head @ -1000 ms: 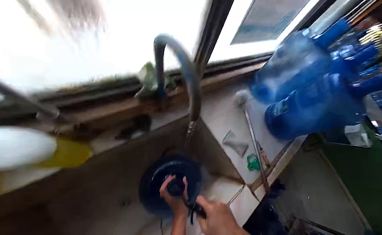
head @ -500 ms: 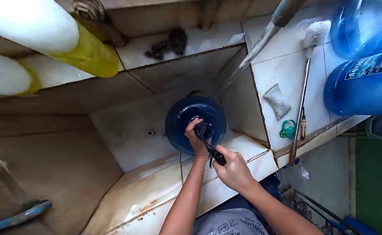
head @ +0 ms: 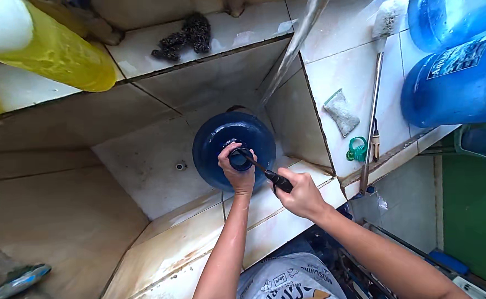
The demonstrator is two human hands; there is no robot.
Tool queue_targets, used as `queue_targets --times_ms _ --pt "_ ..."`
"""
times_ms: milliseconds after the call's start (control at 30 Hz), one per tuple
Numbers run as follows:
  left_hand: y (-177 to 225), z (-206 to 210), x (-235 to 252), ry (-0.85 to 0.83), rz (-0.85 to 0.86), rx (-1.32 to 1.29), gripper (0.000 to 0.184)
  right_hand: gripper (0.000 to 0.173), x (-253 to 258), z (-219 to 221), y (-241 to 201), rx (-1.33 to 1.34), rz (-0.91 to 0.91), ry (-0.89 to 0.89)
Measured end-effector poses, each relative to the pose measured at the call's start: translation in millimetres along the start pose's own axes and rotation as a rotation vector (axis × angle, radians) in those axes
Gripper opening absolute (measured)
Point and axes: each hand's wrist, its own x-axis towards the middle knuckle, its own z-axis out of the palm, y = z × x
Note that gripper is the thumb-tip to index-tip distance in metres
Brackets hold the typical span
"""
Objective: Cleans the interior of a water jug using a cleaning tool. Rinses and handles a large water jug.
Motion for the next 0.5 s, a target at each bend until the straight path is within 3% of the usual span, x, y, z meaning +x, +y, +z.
queue_targets --times_ms 100,267,367,433,500 --pt "-2 6 -6 -0.007 0.014 0.051 0.056 0.011 -9 12 31 0.027 -0.225 0.186" --pt "-3 13 -6 -0.047 0.045 0.100 0.055 0.011 -6 2 54 0.033 -0.345 0.203" --pt "-5 3 7 -0.097 0.059 0.081 0.054 0.013 5 -14 30 -0.064 -0.166 -0.031" --pt "0 -6 15 -0.233 0.056 0.069 0.054 0.012 16 -40 5 -0.191 0.010 -0.262" --pt "-3 -13 24 -0.336 0.076 0.039 0.053 0.011 28 -52 -5 -0.285 0.009 -0.320"
